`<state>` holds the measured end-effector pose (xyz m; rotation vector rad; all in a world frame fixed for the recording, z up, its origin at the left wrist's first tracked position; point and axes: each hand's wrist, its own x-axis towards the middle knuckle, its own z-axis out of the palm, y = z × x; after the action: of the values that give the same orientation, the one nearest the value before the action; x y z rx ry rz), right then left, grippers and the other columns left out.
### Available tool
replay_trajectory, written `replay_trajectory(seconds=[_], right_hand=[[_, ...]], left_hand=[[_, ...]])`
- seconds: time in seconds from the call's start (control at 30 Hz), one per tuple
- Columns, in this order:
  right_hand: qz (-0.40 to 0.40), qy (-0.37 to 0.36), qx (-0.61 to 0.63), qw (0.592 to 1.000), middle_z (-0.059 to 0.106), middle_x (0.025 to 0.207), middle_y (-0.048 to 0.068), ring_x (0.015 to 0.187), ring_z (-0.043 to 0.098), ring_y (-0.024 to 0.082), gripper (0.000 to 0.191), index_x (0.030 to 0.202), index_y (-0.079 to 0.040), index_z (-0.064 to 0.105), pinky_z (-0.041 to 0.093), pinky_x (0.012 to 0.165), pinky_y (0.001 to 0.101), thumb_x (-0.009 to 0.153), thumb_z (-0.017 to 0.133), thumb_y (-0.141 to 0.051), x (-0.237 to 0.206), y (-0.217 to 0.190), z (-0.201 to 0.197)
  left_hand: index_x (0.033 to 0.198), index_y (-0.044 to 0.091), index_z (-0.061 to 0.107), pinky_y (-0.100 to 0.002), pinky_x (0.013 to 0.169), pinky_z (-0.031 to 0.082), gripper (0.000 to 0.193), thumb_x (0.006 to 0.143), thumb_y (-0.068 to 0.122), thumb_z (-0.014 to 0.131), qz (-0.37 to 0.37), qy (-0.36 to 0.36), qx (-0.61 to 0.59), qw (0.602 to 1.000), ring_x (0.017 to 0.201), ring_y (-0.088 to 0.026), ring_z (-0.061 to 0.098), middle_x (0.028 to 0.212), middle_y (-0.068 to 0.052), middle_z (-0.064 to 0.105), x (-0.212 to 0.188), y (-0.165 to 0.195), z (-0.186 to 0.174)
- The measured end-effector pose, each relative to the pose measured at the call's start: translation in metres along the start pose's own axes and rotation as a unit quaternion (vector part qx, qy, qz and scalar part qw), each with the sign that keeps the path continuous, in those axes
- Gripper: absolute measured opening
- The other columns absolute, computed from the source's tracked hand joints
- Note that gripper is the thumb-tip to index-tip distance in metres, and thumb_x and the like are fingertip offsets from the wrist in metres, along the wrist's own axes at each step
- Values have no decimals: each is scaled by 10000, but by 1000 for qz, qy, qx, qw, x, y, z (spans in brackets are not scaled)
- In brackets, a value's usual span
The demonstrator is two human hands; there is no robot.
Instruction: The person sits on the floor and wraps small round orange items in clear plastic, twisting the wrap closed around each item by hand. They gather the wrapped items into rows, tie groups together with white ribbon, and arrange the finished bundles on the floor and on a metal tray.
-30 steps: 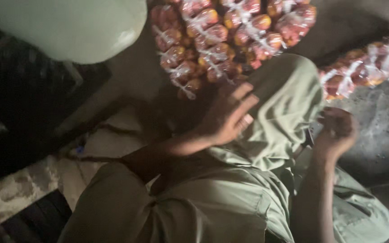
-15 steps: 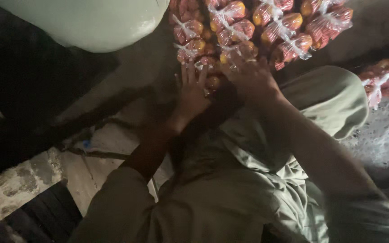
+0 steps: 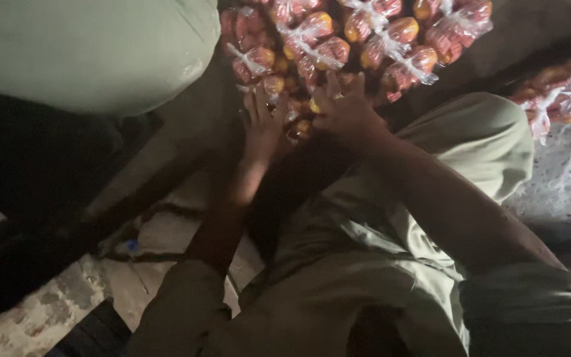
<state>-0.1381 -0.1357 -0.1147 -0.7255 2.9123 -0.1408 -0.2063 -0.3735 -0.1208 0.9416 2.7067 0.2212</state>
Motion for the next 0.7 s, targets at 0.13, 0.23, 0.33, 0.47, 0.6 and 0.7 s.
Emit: replay_trajectory(seconds=[0.13, 0.23, 0.33, 0.47, 0.6, 0.7], right_hand=[[46, 125, 111, 985, 491, 1510, 195, 1411, 425, 480, 329, 1206, -160, 726, 453, 900, 739, 946, 661, -351, -6, 0, 11], [56, 101, 45, 992, 499, 1523, 176, 1334, 466, 449, 231, 1086, -270, 775, 458, 767, 719, 892, 671, -342, -11, -4, 24], [64, 48, 13, 997, 477, 1518, 105, 1371, 455, 350, 207, 991, -346, 762, 454, 906, 764, 814, 663, -387, -6, -4, 35], [89, 72, 92, 989, 446, 1543, 104, 1408, 415, 394, 333, 1200, -313, 704, 453, 956, 734, 890, 635, -413, 4, 2, 33], [59, 37, 39, 997, 421, 1593, 114, 1389, 432, 416, 231, 1114, -358, 742, 492, 853, 646, 913, 628, -368, -3, 3, 16], [150, 187, 93, 966, 448, 1506, 234, 1299, 487, 428, 688, 1506, -82, 603, 493, 960, 613, 927, 664, -448, -11, -3, 7]], left_hand=[[1449, 116, 446, -820, 1024, 319, 863, 822, 588, 804, 4, 20, -7, 1000, 1403, -638, 207, 1531, -366, 204, -7, 18, 2], [1434, 96, 481, -771, 1068, 361, 755, 850, 459, 792, 24, 79, -40, 996, 1412, -655, 216, 1545, -365, 211, -11, 23, 2], [1514, 63, 456, -742, 1109, 380, 776, 856, 331, 767, 47, 109, -113, 986, 1399, -663, 231, 1556, -392, 196, -11, 20, 3], [1513, 100, 473, -720, 1093, 389, 808, 793, 293, 785, 55, 92, -114, 988, 1406, -675, 229, 1576, -411, 189, -7, 13, 5], [1498, 107, 446, -771, 1120, 288, 868, 747, 342, 813, 50, 88, -63, 993, 1384, -681, 224, 1518, -384, 211, 0, 12, 13], [1572, 134, 398, -788, 1167, 209, 931, 796, 408, 835, 62, 51, -34, 996, 1419, -657, 228, 1531, -383, 201, 5, 13, 21]])
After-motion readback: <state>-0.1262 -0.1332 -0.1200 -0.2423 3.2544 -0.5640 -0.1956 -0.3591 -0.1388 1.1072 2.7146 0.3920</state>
